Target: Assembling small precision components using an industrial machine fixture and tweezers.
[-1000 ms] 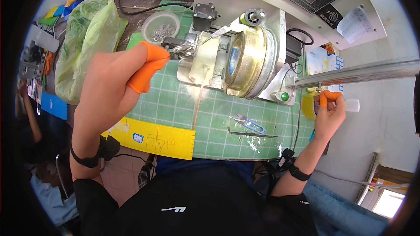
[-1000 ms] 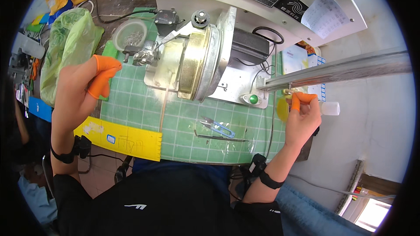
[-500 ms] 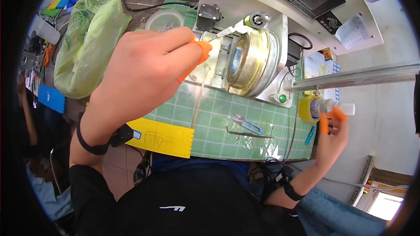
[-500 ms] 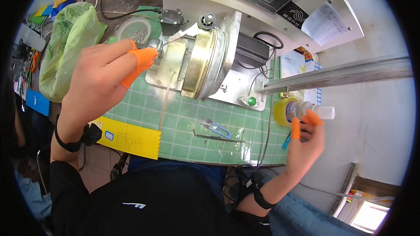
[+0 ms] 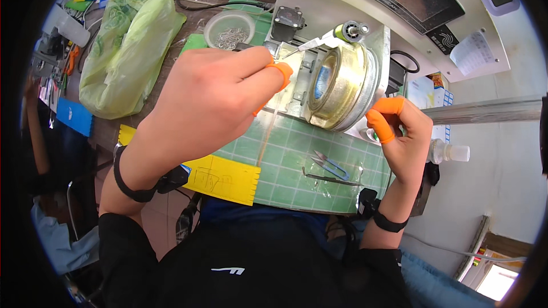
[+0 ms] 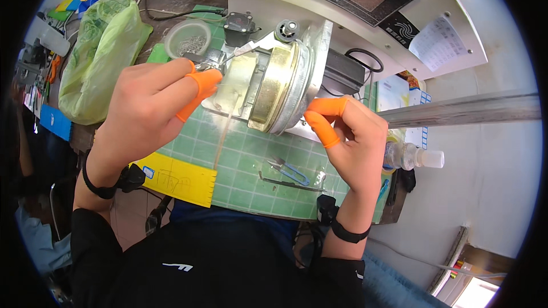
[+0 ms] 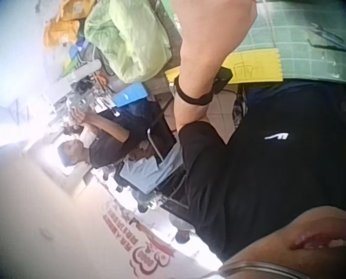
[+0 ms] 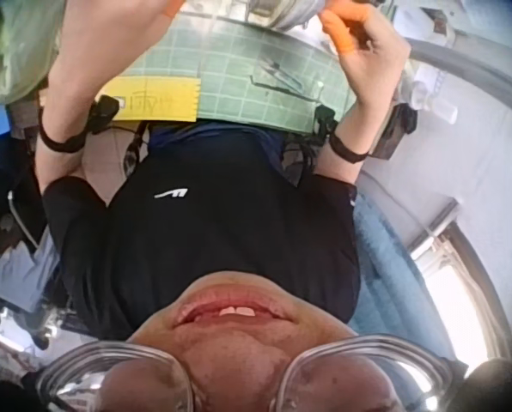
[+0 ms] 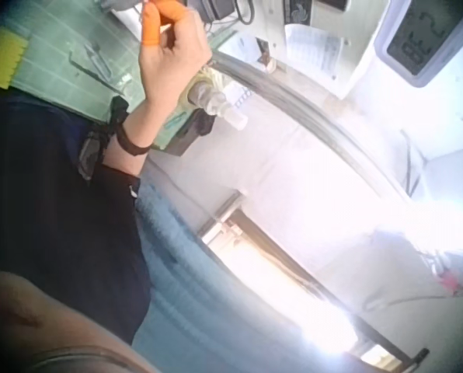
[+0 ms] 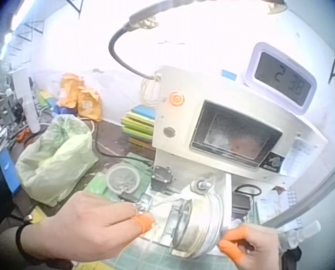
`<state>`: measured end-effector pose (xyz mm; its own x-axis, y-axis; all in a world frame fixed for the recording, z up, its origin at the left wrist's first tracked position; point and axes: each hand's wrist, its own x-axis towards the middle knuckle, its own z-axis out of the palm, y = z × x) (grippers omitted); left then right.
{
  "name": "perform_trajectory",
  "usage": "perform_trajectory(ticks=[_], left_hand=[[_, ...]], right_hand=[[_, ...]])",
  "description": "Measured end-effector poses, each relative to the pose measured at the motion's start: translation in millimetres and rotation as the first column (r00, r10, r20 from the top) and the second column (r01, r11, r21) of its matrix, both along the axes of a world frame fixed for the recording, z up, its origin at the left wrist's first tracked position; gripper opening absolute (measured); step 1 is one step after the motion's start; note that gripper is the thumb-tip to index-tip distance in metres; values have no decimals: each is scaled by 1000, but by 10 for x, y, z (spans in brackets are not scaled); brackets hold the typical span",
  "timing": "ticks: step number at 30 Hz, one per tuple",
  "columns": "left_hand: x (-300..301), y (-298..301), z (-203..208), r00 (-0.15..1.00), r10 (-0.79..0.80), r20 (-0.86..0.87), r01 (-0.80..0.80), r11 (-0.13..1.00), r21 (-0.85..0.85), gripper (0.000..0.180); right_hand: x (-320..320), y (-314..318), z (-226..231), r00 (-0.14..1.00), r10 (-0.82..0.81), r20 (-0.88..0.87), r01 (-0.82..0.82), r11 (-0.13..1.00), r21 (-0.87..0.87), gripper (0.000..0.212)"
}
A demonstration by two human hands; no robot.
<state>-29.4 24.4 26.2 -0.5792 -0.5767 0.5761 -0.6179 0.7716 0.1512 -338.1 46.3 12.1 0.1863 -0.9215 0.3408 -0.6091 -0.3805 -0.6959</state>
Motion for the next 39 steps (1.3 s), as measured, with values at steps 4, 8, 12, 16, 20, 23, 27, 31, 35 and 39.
perform_trajectory(ticks=[4,8,12,16,20,23,27,31,35,39], left_hand=[[13,-54,-7,1000,6,-1,-6,1000,-18,19],[-14,-94,-29,1000,15,1,-15,1000,-16,16],[-109,-129,-49,1000,9,-13,-9,1000,7,14],[-54,-154,-39,999,34,-2,-34,999,7,13],[167,-158,-15,999,41,-30,-42,998,-50,13],[427,-148,10,982,158,103,-145,982,-118,15],[542,-144,-103,988,118,105,-102,985,-140,12],[354,-268,-270,987,113,117,-86,973,-214,12],[467,-140,-280,939,239,246,-191,960,-205,12],[432,-181,-317,945,232,231,-185,961,-205,11]], right_hand=[[-34,-50,-6,997,45,-55,-42,997,58,15],[83,-155,-85,983,-15,-181,-2,996,-95,20],[242,-291,-249,979,-124,-160,90,974,-207,30],[310,-314,-267,985,-127,-118,95,965,-245,32],[305,-267,-132,982,-122,-147,115,992,-57,33],[199,-188,12,954,-67,-293,-19,959,-283,41],[-102,24,9,905,-176,-387,47,946,-320,52],[-802,346,-86,816,-431,-386,232,855,-464,38],[-363,241,-115,755,-569,-326,226,692,-686,34],[-587,298,-398,847,-530,-32,441,736,-513,50]])
